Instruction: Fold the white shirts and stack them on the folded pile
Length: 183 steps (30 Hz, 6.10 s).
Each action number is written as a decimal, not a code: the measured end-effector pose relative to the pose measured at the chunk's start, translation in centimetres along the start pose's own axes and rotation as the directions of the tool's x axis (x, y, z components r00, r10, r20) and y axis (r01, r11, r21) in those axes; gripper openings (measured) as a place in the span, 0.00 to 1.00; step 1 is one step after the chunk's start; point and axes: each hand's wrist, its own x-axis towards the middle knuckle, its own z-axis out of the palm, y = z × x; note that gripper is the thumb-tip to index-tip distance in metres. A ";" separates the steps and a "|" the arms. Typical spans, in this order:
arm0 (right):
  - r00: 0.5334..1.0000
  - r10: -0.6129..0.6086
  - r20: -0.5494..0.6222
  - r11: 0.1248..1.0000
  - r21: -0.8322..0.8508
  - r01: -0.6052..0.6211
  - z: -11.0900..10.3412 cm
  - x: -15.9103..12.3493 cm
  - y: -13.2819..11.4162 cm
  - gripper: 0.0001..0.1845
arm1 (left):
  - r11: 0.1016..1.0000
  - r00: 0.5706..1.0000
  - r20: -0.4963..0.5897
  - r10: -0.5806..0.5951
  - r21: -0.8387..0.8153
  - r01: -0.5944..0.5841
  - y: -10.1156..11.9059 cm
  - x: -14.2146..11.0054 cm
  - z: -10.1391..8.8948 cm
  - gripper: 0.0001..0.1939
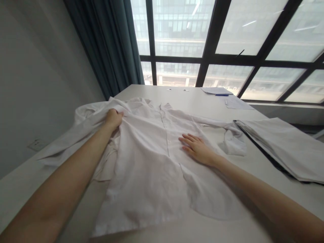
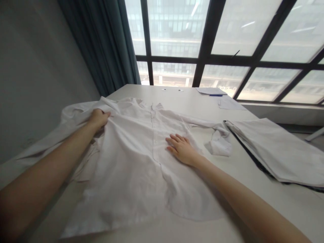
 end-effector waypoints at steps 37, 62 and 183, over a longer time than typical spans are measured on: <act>0.920 0.327 -0.217 0.918 -0.160 -0.363 -1.5 -4.5 5.5 0.29 | 0.939 0.949 0.017 0.315 0.144 -0.314 -1.5 -9.2 -2.2 0.29; 0.792 0.526 -0.309 0.755 0.599 -0.267 -3.4 -8.2 3.9 0.20 | 0.881 0.889 0.004 0.458 0.132 -0.455 -3.0 -16.1 -3.3 0.19; 0.972 -0.073 -0.221 0.696 0.687 0.209 -1.7 -11.2 -7.9 0.05 | 0.221 0.278 -0.012 0.960 -0.575 -0.788 3.4 -25.5 -1.4 0.05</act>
